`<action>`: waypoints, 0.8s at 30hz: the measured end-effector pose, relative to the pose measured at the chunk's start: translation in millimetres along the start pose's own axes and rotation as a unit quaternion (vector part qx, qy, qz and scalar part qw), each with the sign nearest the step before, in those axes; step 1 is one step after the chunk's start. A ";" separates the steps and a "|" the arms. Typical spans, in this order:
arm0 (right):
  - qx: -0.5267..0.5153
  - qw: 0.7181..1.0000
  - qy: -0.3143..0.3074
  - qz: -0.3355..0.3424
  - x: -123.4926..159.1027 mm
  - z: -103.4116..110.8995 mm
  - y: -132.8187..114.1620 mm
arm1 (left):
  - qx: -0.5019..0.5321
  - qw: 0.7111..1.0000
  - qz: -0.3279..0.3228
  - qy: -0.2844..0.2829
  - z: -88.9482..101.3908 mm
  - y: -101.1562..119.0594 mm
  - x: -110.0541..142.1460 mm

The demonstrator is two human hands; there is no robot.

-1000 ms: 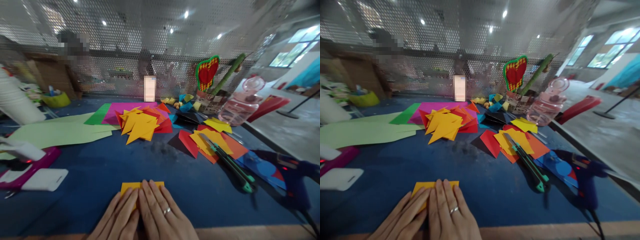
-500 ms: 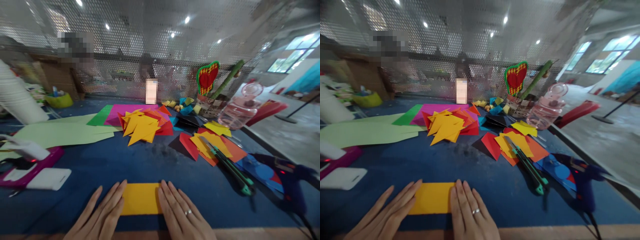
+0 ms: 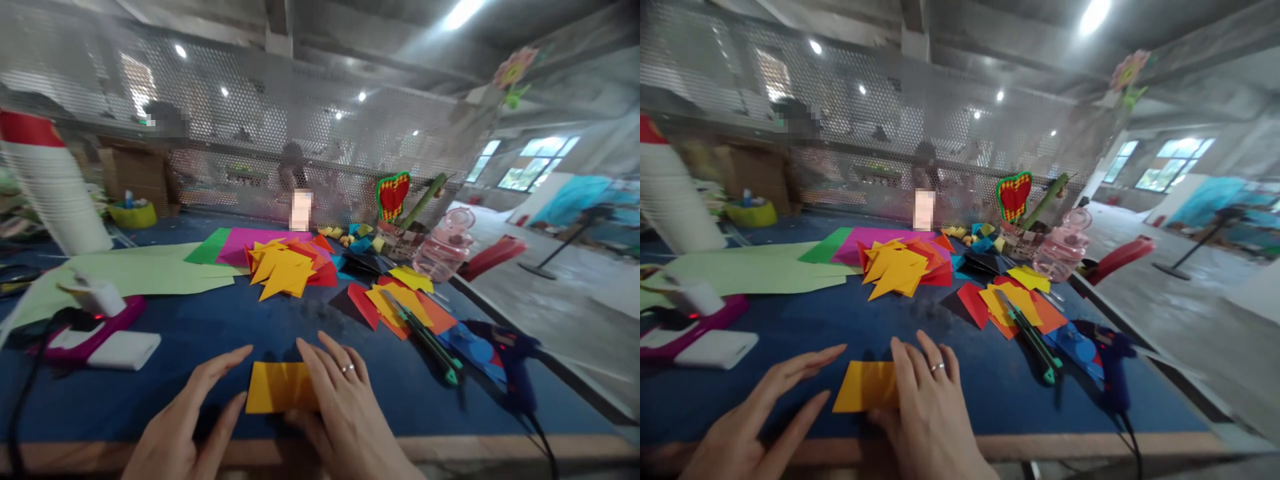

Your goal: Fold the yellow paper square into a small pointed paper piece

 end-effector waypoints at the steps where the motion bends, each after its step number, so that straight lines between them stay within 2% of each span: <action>1: -0.009 1.000 -0.021 0.001 -1.2 -2.1 -1.2 | 0.001 1.000 0.001 0.004 0.9 -0.6 -1.3; 4: -0.020 0.999 -0.045 0.002 -2.6 -6.0 -4.7 | 0.012 1.000 0.003 0.014 1.7 -2.2 -1.9; 7: -0.028 1.000 -0.004 0.004 -2.6 -2.3 -7.5 | 0.057 0.998 0.022 0.001 2.2 -2.6 -0.7; 11: -0.046 0.996 0.061 0.039 -1.6 7.5 -9.9 | 0.164 0.983 0.072 -0.044 3.8 -1.9 -5.1; 14: -0.058 0.992 0.086 0.075 0.3 9.9 -9.6 | 0.272 0.952 0.094 -0.109 3.0 0.5 -12.0; 17: -0.074 0.987 0.108 0.097 3.0 8.0 -7.0 | 0.359 0.902 0.121 -0.208 -0.9 4.5 -16.5; 20: -0.090 0.984 0.117 0.095 4.9 6.9 -3.4 | 0.379 0.874 0.127 -0.276 -3.9 8.9 -18.5; 24: -0.098 0.983 0.126 0.092 5.1 11.2 -1.0 | 0.403 0.850 0.119 -0.319 -3.9 13.0 -21.5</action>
Point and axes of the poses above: each hand's wrist, its own x-axis away from the middle knuckle, its own z-axis out of the back of the hand, y = z × x, the point moved 2 cm from there along -x, towards the middle knuckle, and after that the axes turned 15 degrees about -y, right-handed, at the moved point
